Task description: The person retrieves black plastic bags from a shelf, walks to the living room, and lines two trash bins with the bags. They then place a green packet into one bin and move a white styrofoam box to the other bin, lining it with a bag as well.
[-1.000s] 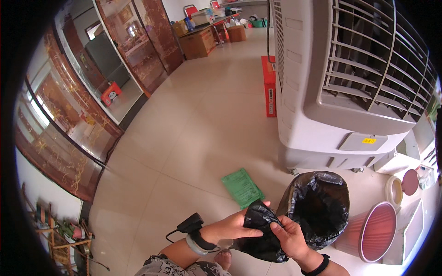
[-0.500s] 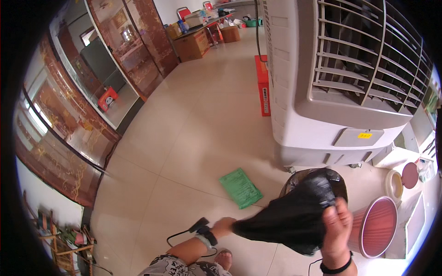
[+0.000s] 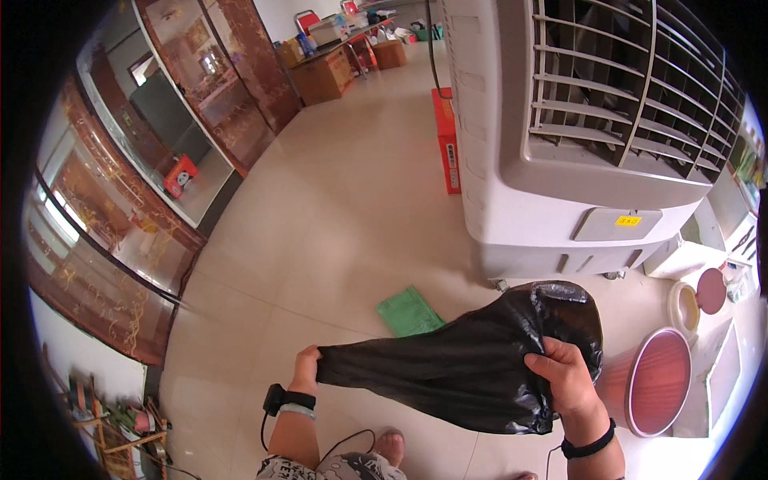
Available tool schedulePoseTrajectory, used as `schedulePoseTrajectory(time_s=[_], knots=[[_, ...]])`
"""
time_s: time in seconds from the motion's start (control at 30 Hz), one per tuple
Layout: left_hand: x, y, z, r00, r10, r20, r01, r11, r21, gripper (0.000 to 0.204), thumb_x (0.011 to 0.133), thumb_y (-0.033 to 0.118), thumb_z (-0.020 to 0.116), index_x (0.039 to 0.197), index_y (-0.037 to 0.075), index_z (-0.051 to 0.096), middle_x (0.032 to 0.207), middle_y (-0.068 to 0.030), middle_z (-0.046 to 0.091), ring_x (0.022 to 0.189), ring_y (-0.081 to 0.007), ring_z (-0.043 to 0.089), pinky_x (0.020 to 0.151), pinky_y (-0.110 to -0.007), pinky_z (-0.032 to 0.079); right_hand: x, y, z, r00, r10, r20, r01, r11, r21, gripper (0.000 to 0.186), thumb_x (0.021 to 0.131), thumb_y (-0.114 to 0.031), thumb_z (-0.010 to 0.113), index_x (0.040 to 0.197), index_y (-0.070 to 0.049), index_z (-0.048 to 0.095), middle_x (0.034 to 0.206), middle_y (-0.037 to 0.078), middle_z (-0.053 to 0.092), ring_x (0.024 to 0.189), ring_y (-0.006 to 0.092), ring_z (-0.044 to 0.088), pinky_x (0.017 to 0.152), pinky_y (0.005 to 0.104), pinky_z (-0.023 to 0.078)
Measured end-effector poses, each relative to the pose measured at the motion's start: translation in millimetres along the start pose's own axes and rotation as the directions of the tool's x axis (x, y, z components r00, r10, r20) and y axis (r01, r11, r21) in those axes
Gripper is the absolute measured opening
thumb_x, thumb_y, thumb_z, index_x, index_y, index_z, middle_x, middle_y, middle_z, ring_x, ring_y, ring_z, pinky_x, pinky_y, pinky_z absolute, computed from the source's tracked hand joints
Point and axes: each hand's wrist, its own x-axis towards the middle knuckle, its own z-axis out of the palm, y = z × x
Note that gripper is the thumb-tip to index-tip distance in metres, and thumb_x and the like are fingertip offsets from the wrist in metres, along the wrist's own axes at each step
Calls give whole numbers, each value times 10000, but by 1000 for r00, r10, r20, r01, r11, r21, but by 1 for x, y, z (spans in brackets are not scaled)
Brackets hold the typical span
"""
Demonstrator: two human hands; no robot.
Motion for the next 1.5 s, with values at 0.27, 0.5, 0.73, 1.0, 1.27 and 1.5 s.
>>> schedulePoseTrajectory(time_s=[0.27,0.5,0.73,1.0,1.27,1.5], knots=[[-3,-22,-8,872,419,254,-409,336,849,130,751,67,600,872,31,632,830,-130,640,759,-265,613,716,-321,495,1,5,2,965,-230,-124,221,972,-83,95,877,-23,575,783,-29,573,704,-77,505,623,10,395,555,180,327],[5,-10,-15,875,427,-228,-209,758,618,91,773,-32,558,839,16,599,661,-115,593,663,-202,636,560,-324,511,2,8,10,991,-129,-41,105,926,-362,292,890,-77,588,618,-56,482,605,-100,394,580,10,311,478,203,259],[-3,18,-14,656,730,-194,-395,551,735,329,800,2,587,1119,30,510,877,-72,608,753,-130,597,651,-265,503,9,35,10,986,-148,75,164,799,-579,335,846,-90,640,598,-11,428,543,-47,321,559,42,289,439,266,276],[-122,83,149,572,-66,818,-243,939,245,162,912,187,584,923,26,597,825,-31,635,723,-101,613,665,-233,514,16,70,39,982,-96,161,183,679,-711,305,809,-163,699,647,17,513,507,60,411,500,94,364,432,310,347],[-150,51,191,425,-35,905,-582,755,303,243,892,251,625,960,23,580,804,-2,606,737,-74,568,663,-237,487,14,76,21,969,-107,221,236,657,-716,217,852,-113,584,708,22,493,551,174,466,495,200,407,469,360,384],[-139,44,184,534,-68,843,-335,898,285,193,915,201,583,955,12,576,828,-20,620,727,-82,588,637,-232,486,13,57,17,942,-250,222,274,198,-941,86,825,-86,548,788,-20,506,590,218,544,547,391,579,489,477,441]])
